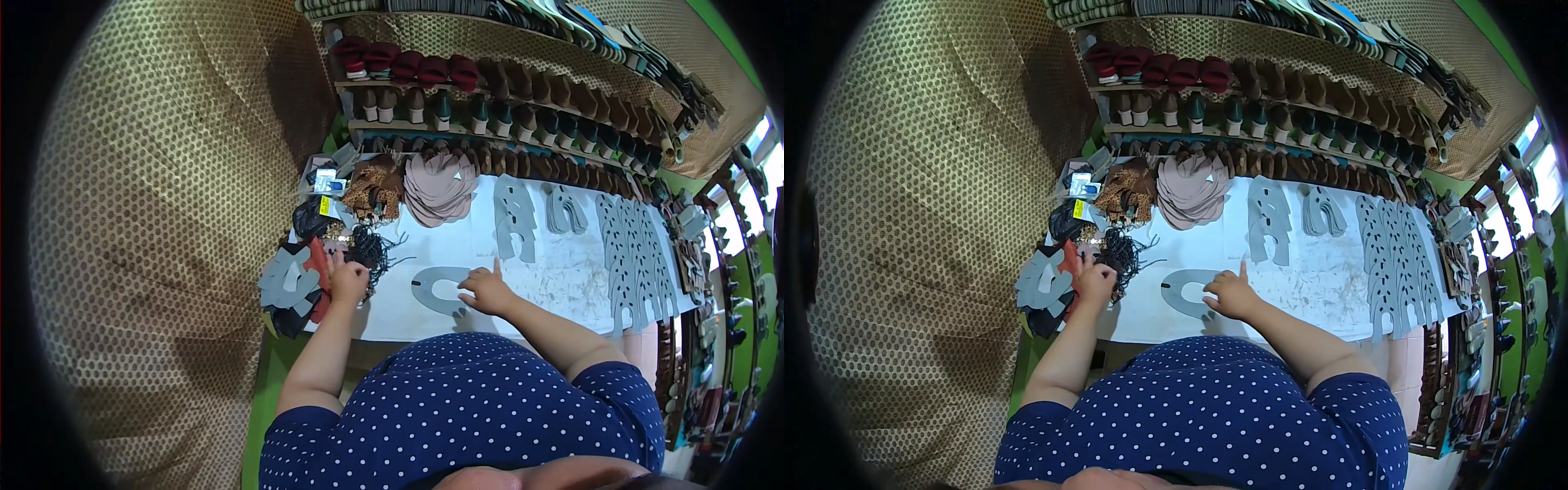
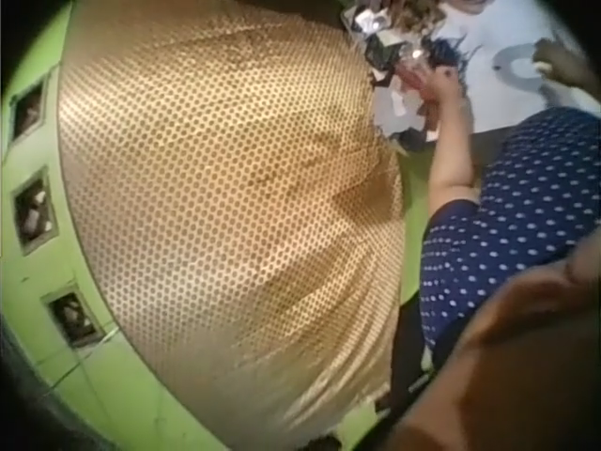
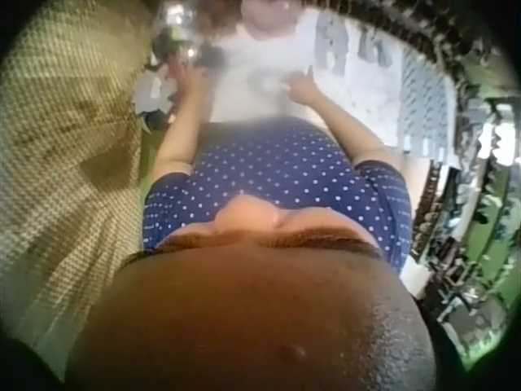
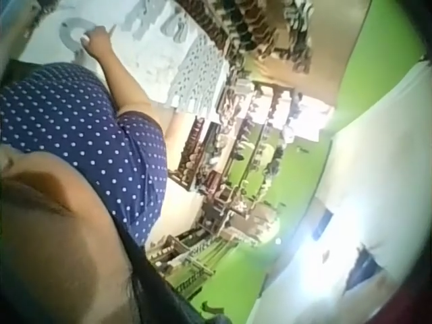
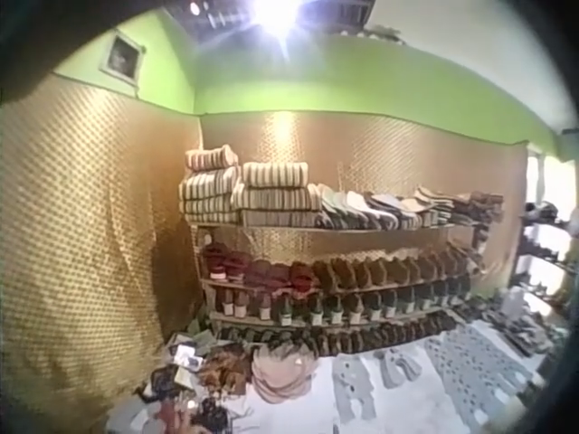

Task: The person is aligning and preparing material components for shoe manufacturing on a patterned workspace.

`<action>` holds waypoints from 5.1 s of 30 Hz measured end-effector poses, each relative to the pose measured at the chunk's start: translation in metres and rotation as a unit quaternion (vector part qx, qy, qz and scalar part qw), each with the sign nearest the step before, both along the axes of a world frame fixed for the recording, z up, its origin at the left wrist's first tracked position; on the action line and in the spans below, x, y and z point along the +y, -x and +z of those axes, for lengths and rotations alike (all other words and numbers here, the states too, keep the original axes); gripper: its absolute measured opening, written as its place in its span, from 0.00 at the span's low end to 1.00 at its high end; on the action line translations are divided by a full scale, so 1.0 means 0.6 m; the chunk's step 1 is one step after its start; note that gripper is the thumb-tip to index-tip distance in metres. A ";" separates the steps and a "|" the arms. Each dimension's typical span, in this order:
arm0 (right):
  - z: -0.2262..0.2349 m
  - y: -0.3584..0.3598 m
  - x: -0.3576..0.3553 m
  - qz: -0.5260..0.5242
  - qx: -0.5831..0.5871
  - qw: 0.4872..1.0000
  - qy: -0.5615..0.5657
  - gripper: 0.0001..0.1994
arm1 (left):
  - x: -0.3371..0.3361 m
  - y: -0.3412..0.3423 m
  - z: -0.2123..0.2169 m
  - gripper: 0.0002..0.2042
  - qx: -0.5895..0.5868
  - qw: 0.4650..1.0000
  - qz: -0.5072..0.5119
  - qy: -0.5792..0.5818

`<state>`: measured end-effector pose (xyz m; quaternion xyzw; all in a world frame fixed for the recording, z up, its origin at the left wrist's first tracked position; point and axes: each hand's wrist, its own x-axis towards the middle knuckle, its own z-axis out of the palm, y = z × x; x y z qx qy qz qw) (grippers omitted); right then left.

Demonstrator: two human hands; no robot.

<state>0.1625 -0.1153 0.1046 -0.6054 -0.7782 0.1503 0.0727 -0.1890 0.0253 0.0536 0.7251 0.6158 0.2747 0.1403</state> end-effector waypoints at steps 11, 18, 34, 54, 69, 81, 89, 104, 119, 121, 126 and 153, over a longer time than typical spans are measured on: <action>-0.031 0.068 0.056 0.070 0.028 0.995 0.064 0.15 | -0.048 -0.055 0.002 0.04 0.069 0.993 -0.084 -0.052; -0.062 0.129 0.118 -0.148 0.372 0.888 0.226 0.21 | -0.094 -0.102 -0.001 0.09 0.151 0.933 -0.173 -0.277; -0.170 0.067 0.172 -0.240 0.211 0.936 0.146 0.08 | -0.162 -0.148 -0.062 0.34 0.165 0.964 -0.180 0.102; -0.193 0.103 0.152 -0.160 0.065 0.985 -0.019 0.06 | -0.164 -0.142 -0.084 0.35 0.173 0.956 -0.197 0.130; -0.174 0.019 0.109 0.131 -0.048 0.990 0.008 0.30 | -0.140 -0.155 -0.082 0.26 0.117 0.982 -0.089 0.121; -0.180 0.023 0.114 0.145 -0.082 0.986 -0.013 0.32 | -0.077 -0.223 -0.074 0.14 0.066 0.977 -0.006 0.203; -0.194 0.025 0.129 0.185 -0.105 0.977 -0.024 0.32 | -0.051 -0.240 -0.070 0.13 0.087 0.966 -0.031 0.242; -0.230 -0.015 0.134 0.109 0.052 0.992 -0.035 0.26 | -0.081 -0.226 -0.092 0.20 0.012 0.989 -0.067 0.134; -0.206 -0.005 0.137 0.069 0.128 0.985 -0.098 0.24 | -0.062 -0.227 -0.072 0.07 0.041 0.982 -0.026 0.182; -0.206 -0.004 0.137 0.068 0.136 0.982 -0.111 0.23 | -0.061 -0.232 -0.072 0.07 0.036 0.982 -0.026 0.185; -0.207 -0.004 0.135 0.071 0.123 0.986 -0.089 0.23 | -0.060 -0.242 -0.093 0.07 0.002 0.984 0.002 0.178; -0.206 0.003 0.143 0.131 0.039 0.987 -0.081 0.22 | -0.059 -0.268 -0.094 0.06 0.081 0.989 -0.026 0.118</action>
